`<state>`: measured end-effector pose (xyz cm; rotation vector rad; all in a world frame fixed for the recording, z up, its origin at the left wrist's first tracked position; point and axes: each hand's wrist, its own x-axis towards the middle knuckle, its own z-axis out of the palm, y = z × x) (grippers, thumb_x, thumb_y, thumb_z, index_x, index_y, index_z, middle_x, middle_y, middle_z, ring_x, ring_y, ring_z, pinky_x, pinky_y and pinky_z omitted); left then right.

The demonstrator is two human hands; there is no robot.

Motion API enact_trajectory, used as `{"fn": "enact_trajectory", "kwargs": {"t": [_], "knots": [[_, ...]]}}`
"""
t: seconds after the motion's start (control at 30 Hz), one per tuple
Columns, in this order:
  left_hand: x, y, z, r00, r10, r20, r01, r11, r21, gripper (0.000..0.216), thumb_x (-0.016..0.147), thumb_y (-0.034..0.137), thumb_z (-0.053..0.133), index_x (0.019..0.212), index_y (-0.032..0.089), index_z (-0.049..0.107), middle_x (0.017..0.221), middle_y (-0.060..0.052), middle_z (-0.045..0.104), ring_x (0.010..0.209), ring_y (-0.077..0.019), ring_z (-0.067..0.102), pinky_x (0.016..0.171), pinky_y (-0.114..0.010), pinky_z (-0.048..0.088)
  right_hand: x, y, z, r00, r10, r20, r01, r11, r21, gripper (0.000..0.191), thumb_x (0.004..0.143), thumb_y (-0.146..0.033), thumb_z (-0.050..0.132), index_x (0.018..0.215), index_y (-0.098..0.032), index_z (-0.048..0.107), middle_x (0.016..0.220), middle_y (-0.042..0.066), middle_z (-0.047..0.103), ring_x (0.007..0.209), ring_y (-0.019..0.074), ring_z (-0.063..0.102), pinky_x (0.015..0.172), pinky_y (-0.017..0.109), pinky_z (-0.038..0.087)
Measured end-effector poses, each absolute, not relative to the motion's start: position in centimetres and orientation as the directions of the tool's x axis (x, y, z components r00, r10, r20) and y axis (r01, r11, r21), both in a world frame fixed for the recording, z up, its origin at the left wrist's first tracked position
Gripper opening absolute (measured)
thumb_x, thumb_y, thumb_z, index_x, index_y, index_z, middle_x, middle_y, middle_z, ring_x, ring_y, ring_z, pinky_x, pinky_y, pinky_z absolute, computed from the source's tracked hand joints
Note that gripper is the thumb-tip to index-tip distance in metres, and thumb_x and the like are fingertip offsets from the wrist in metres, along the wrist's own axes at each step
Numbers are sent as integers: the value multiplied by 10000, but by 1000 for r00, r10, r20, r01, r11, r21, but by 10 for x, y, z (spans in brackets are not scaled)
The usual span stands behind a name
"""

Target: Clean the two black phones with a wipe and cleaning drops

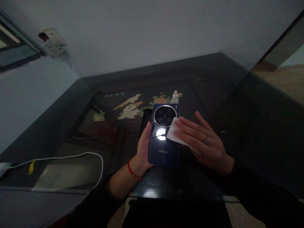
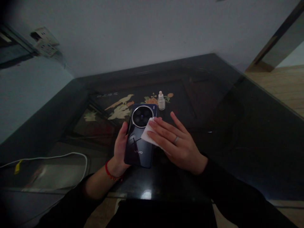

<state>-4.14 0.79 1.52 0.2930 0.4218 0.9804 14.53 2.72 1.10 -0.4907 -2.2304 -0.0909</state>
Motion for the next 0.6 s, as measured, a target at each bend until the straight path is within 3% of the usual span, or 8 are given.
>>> {"fn": "enact_trajectory", "kwargs": {"t": [0.07,0.13,0.23,0.3,0.47,0.6], "knots": [[-41,8,16,466,852,-237,-739,522,426,698,907,593,281,1432,149,404,1343,-126,563,1284,-301,472,1072,-438,333,145,28,11,-597,294,746,350,933,-87,326,906,-89,463,1197,-125,607,1245,144,640,1266,242,518,1123,585,283],[-40,8,17,467,856,-222,-743,517,425,706,909,604,256,1443,161,387,1375,-120,538,1310,-296,446,1078,-440,324,141,23,12,-653,184,735,232,972,-37,267,918,-112,466,1122,-110,638,1184,125,679,1219,226,564,1122,571,299],[-39,9,18,458,878,-140,-778,472,415,725,912,611,233,1462,154,345,1427,-110,488,1374,-271,364,1098,-445,297,135,14,13,-703,14,711,44,999,24,214,919,-116,487,1029,-96,669,1125,94,710,1161,210,609,1103,503,380],[-40,9,18,440,893,-94,-808,439,393,719,923,600,214,1470,147,321,1449,-94,466,1399,-244,323,1107,-448,285,135,12,13,-703,-33,711,-2,999,45,205,911,-109,501,1022,-94,673,1114,85,715,1159,209,610,1089,473,411],[-42,11,16,451,877,-168,-798,480,364,729,926,579,253,1456,85,334,1426,-111,493,1394,-191,336,1111,-322,270,140,20,12,-639,122,759,201,980,12,242,910,-112,486,1082,-59,648,1112,148,708,1181,238,593,1065,513,426],[-42,11,14,427,866,-260,-775,499,388,704,919,543,317,1449,81,349,1391,-119,528,1364,-215,385,1108,-317,273,141,22,9,-653,128,747,206,978,13,237,910,-127,492,1089,-103,646,1111,120,714,1180,219,595,1066,510,425]]}}
